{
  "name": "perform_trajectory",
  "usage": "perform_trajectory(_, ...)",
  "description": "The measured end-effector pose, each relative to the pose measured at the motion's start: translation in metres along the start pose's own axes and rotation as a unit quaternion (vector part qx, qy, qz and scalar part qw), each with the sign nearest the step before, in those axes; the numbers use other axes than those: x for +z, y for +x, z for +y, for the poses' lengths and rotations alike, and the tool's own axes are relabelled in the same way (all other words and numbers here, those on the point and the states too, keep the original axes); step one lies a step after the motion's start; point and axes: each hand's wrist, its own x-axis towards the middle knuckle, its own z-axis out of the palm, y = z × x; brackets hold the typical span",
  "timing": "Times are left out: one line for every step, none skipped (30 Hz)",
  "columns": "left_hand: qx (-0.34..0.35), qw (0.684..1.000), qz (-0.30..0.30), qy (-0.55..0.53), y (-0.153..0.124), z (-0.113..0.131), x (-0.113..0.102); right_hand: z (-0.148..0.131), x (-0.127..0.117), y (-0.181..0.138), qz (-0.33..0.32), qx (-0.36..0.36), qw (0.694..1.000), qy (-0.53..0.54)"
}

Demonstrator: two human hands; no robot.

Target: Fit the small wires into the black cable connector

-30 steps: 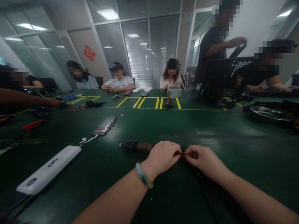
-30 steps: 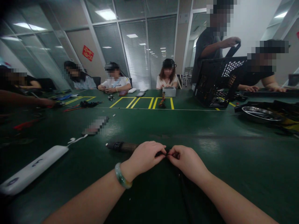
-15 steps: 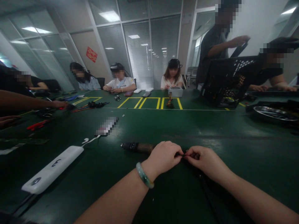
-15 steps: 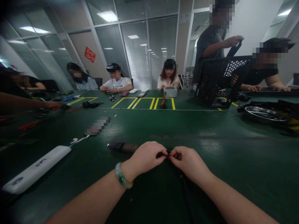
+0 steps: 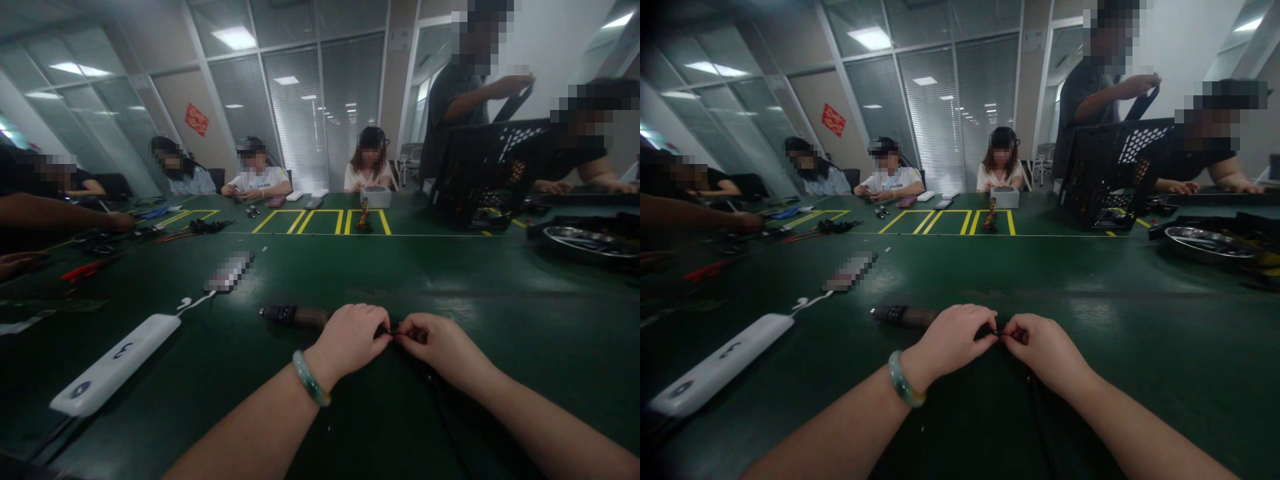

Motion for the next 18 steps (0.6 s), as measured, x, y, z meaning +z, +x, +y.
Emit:
perform_trajectory(0.001, 1.0, 0.001, 0.0, 0.0002, 0.0003, 0.0002, 0.0004, 0.0001, 0.0004, 0.0, 0.001, 1.0, -0.004)
perform_trajectory(0.001, 1.0, 0.005, 0.0, 0.0005, 0.0004, 0.0006, 0.001, 0.0002, 0.001, 0.001, 0.001, 1.0, -0.008)
perform_trajectory(0.0, 1.0, 0.01, 0.0, 0.0008, 0.0004, 0.0011, 0.0016, 0.0004, 0.0016, 0.002, -0.001, 1.0, -0.01)
perform_trajectory(-0.001, 1.0, 0.016, -0.001, 0.0011, 0.0004, 0.0019, 0.0022, 0.0008, 0.0024, 0.005, -0.002, 1.0, -0.011)
perform_trajectory(-0.003, 1.0, 0.021, -0.002, 0.0013, 0.0003, 0.0026, 0.0028, 0.0012, 0.0031, 0.009, -0.004, 1.0, -0.011)
perform_trajectory(-0.005, 1.0, 0.025, -0.004, 0.0015, 0.0002, 0.0034, 0.0034, 0.0016, 0.0038, 0.013, -0.005, 1.0, -0.011)
perform_trajectory(-0.005, 1.0, 0.027, -0.006, 0.0017, 0.0002, 0.004, 0.0038, 0.002, 0.0042, 0.016, -0.006, 1.0, -0.011)
perform_trajectory(-0.006, 1.0, 0.028, -0.008, 0.0017, 0.0001, 0.0044, 0.0039, 0.0022, 0.0046, 0.018, -0.007, 1.0, -0.012)
perform_trajectory(-0.006, 1.0, 0.029, -0.009, 0.0017, 0.0002, 0.0045, 0.0038, 0.0023, 0.0046, 0.019, -0.007, 1.0, -0.014)
perform_trajectory(-0.007, 1.0, 0.028, -0.01, 0.0016, 0.0002, 0.0044, 0.0034, 0.0021, 0.0045, 0.019, -0.007, 1.0, -0.015)
perform_trajectory(-0.008, 1.0, 0.026, -0.011, 0.0014, 0.0004, 0.0041, 0.0027, 0.0018, 0.0043, 0.019, -0.007, 1.0, -0.015)
perform_trajectory(-0.009, 1.0, 0.025, -0.01, 0.0014, 0.0006, 0.0036, 0.0018, 0.0012, 0.0039, 0.017, -0.006, 1.0, -0.014)
perform_trajectory(-0.008, 1.0, 0.024, -0.01, 0.0013, 0.0008, 0.003, 0.0008, 0.0005, 0.0035, 0.015, -0.004, 1.0, -0.013)
perform_trajectory(-0.008, 1.0, 0.022, -0.009, 0.0014, 0.001, 0.0024, -0.0003, -0.0002, 0.003, 0.013, -0.003, 1.0, -0.012)
perform_trajectory(-0.007, 1.0, 0.02, -0.007, 0.0015, 0.0012, 0.0019, -0.0012, -0.0008, 0.0027, 0.011, -0.003, 1.0, -0.011)
perform_trajectory(-0.007, 1.0, 0.018, -0.004, 0.0016, 0.0013, 0.0015, -0.002, -0.0013, 0.0024, 0.01, -0.001, 1.0, -0.01)
perform_trajectory(-0.007, 1.0, 0.017, 0.0, 0.0018, 0.0015, 0.0012, -0.0026, -0.0016, 0.0023, 0.008, 0.0, 1.0, -0.009)
perform_trajectory(-0.008, 1.0, 0.015, 0.002, 0.002, 0.0016, 0.0011, -0.003, -0.0017, 0.0023, 0.006, 0.002, 1.0, -0.008)
